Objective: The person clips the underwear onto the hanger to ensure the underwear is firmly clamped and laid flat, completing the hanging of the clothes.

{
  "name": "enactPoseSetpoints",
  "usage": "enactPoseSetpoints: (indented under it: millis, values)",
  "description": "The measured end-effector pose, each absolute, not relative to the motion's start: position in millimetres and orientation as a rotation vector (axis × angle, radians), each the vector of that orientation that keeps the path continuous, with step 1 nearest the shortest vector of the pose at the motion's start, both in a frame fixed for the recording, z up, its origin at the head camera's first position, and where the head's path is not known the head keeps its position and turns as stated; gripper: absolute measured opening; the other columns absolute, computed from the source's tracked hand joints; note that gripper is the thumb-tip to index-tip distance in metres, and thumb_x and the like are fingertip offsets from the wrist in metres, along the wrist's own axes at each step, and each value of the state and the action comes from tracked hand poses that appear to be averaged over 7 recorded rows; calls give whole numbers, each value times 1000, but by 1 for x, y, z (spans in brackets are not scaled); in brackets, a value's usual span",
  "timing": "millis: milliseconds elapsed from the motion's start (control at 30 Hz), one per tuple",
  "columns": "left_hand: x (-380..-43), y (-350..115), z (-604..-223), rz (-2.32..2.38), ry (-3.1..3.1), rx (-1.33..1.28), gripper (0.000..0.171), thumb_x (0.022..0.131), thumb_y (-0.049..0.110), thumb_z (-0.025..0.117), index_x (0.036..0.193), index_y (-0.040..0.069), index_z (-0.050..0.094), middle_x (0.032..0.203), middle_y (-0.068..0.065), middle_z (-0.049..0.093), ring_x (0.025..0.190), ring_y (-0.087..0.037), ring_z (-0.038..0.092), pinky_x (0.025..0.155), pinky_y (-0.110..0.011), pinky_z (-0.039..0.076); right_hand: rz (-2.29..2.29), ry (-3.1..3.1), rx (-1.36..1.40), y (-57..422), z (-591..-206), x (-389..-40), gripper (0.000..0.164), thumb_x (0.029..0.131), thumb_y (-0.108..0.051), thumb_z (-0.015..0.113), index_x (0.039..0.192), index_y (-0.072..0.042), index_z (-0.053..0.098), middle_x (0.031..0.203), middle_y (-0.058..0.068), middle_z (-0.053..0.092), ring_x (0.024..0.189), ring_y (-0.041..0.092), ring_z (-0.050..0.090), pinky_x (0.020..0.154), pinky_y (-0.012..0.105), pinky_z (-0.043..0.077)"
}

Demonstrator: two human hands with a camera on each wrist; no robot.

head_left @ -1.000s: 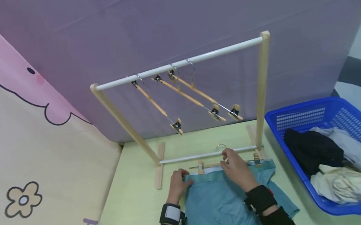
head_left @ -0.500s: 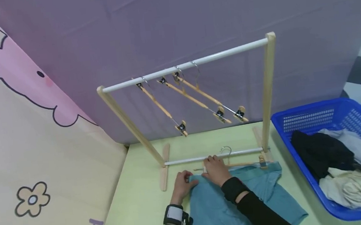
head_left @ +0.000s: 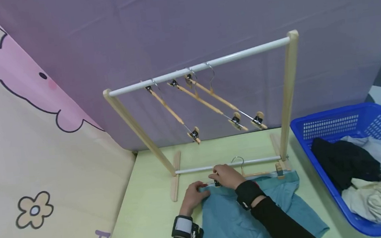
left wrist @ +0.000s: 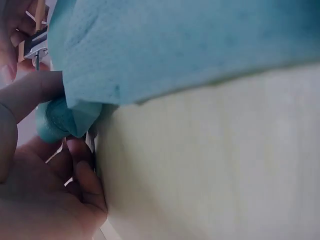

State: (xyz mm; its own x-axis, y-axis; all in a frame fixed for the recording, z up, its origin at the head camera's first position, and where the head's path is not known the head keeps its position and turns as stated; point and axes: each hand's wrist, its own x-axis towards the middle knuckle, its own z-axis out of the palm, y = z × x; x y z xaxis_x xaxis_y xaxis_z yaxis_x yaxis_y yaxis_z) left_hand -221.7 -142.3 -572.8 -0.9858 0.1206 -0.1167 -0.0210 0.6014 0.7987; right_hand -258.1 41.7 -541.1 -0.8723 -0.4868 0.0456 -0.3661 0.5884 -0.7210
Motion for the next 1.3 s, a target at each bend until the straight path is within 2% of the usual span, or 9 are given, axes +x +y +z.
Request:
enactPoseSetpoints:
  millis: [67,133,200,300,467,600,800,1100,1300]
  values:
    - [-221,-141,-572,1338,2648,109,30,80,26,66,102,6,64,100,-6,62,89,-20,56,75,-35,45,-1078,2680,-734,43,-536,-259,29,93,-29,50,77,-6,58,57,-1,37,51,15,34,52,30,31]
    - [-221,-140,-570,1362,2620,101,28,82,32,65,96,7,66,93,-5,63,85,-18,55,73,-34,45,-1047,2695,-760,44,-532,-259,32,90,-29,54,67,-7,58,52,-2,31,47,14,30,49,29,27]
    - [-220,-139,-569,1391,2614,95,29,82,35,65,90,8,67,86,-4,62,77,-16,53,68,-33,44,-1038,2712,-795,45,-531,-260,33,87,-29,58,62,-8,56,50,-3,28,45,13,29,47,27,24]
    - [-220,-139,-569,1423,2616,60,30,81,38,65,86,9,67,83,-2,61,75,-14,51,66,-31,43,-1029,2729,-887,46,-529,-263,33,86,-29,60,60,-9,54,50,-4,27,44,12,30,47,26,24]
    - [-219,-139,-569,1489,2616,44,29,80,39,67,90,11,69,93,0,64,84,-14,56,72,-32,44,-952,2791,-1033,45,-530,-269,30,90,-32,53,66,-16,60,53,-7,37,48,9,38,51,25,29]
    - [-217,-138,-572,1554,2589,39,30,80,40,66,91,13,70,95,1,65,88,-14,57,74,-31,45,-961,2847,-1087,44,-534,-270,20,90,-29,54,78,-22,67,62,-11,47,55,4,43,55,25,35]
    - [-216,-136,-573,1585,2564,86,29,82,38,65,95,13,69,99,0,65,90,-14,56,74,-32,45,-1010,2980,-1125,45,-538,-266,19,91,-31,53,92,-23,70,76,-14,52,67,0,47,64,22,41]
    - [-217,-138,-567,1681,2477,81,27,85,27,63,100,6,66,104,-6,64,100,-22,56,81,-36,44,-1069,2959,-1152,44,-539,-264,19,90,-32,54,92,-24,70,75,-15,52,64,-1,46,61,21,41]
    - [-218,-137,-571,1667,2502,14,31,83,36,64,100,10,67,102,-2,64,94,-16,55,77,-32,44,-1103,2953,-1177,43,-543,-266,19,90,-32,53,90,-24,70,75,-16,52,64,-3,45,60,21,39]
